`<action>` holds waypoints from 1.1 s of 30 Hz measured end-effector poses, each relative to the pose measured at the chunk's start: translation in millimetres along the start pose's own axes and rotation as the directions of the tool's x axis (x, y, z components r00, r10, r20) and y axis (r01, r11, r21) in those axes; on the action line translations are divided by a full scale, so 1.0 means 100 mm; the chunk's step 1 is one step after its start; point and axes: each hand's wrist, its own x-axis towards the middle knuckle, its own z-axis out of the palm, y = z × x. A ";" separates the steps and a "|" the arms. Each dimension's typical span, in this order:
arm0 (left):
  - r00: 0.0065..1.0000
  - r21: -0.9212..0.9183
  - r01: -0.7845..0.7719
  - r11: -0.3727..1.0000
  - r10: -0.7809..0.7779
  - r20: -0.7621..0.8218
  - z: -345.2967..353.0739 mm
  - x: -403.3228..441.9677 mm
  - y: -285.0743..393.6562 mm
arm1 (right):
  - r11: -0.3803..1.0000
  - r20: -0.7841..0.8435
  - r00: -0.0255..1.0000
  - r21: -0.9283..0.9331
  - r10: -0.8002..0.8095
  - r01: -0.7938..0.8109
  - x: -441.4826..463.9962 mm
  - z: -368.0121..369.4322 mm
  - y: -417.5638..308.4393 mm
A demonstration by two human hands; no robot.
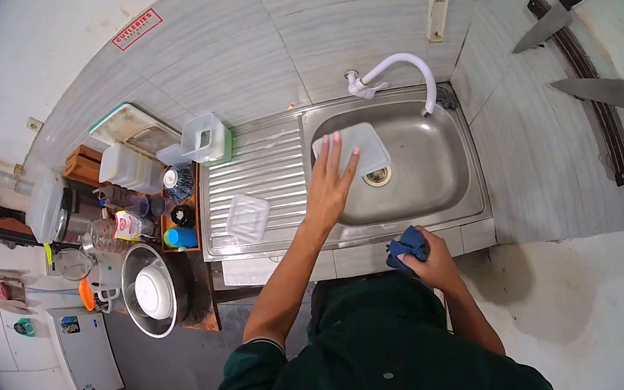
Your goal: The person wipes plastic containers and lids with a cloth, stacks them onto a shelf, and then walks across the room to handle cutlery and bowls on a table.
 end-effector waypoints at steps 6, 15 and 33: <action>0.968 -0.085 0.046 0.995 -0.023 0.250 0.27 -0.33 -0.01 | 0.998 0.004 0.999 0.012 -0.054 0.054 0.06 0.09 0.09; 0.482 -0.668 0.631 -0.394 -0.476 0.735 0.09 -0.72 0.06 | 0.918 0.018 0.998 0.393 -0.056 0.045 0.08 0.20 0.02; 0.846 -0.737 0.198 -0.647 -0.266 0.461 -0.95 -0.75 0.57 | 0.739 0.227 0.726 -0.039 -0.649 0.673 0.48 0.61 -1.03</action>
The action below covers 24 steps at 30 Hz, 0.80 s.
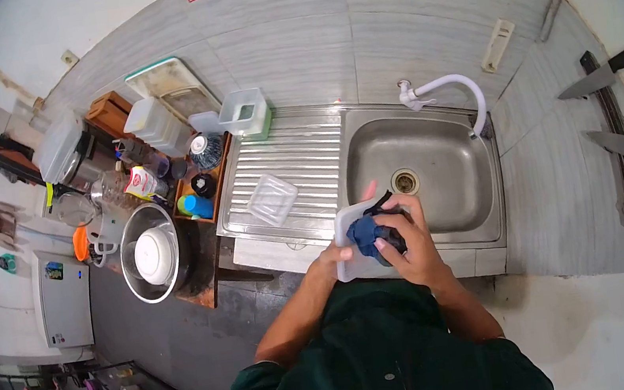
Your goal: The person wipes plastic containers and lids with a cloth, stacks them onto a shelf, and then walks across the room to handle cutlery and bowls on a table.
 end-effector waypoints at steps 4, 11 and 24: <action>1.000 -0.039 -0.006 0.999 0.005 -0.030 0.10 0.02 -0.04 | 0.954 -0.213 0.931 -0.119 -0.295 0.275 0.03 0.26 0.15; 0.960 -0.109 -0.201 0.973 0.174 -0.221 0.23 0.04 -0.29 | 0.954 -0.438 0.870 -0.280 -0.225 0.106 0.27 0.53 0.09; 0.954 0.111 -0.194 0.975 0.213 -0.209 0.20 0.01 -0.10 | 0.996 -0.510 0.858 -0.090 -0.066 0.024 0.40 0.62 -0.01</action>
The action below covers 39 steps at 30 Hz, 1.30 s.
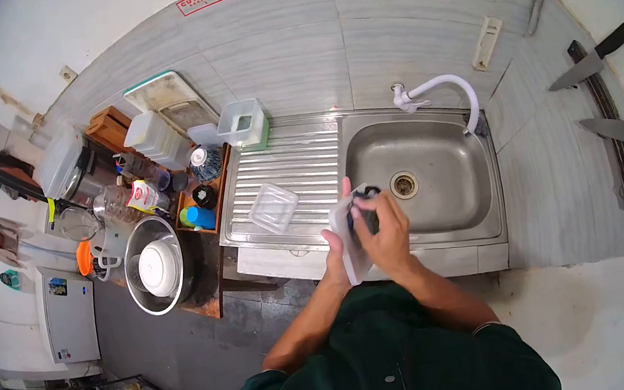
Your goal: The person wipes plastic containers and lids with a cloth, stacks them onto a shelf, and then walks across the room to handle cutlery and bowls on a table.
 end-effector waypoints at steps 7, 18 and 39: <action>0.998 0.055 -0.057 0.997 0.058 -0.017 -0.04 -0.04 0.30 | 0.972 0.344 0.915 -0.023 -0.210 0.232 -0.12 -0.15 0.27; 0.997 -0.060 -0.079 0.995 0.078 -0.015 -0.10 -0.04 0.40 | 0.945 0.437 0.842 0.216 -0.317 0.244 -0.15 -0.15 -0.04; 0.979 -0.152 -0.052 0.987 0.020 -0.205 -0.01 -0.13 0.00 | 0.985 0.170 0.970 0.049 -0.174 0.168 -0.02 0.06 -0.13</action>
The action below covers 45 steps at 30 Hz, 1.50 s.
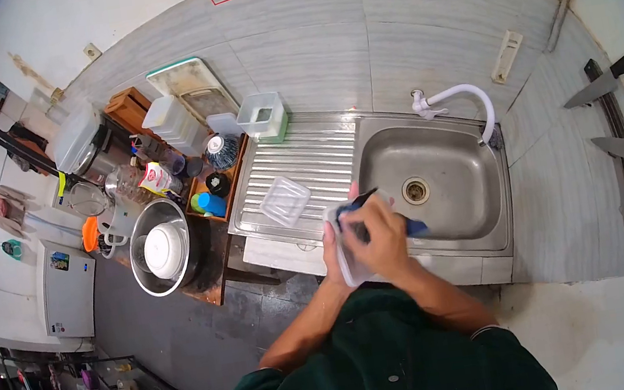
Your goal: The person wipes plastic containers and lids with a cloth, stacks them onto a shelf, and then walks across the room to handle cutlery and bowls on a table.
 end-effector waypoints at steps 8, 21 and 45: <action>0.982 -0.160 0.055 0.986 -0.024 0.188 -0.22 0.13 0.36 | 0.925 0.597 0.802 0.315 -0.021 -0.210 -0.14 -0.62 0.01; 0.988 -0.236 0.133 0.963 -0.110 0.108 -0.15 0.08 0.09 | 0.961 0.448 0.868 0.063 0.213 -0.269 -0.54 -0.91 0.35; 0.869 0.586 0.194 0.787 -0.415 0.270 0.10 0.12 -0.33 | 0.929 -0.146 0.919 -0.004 0.366 -0.370 -0.38 -1.14 0.55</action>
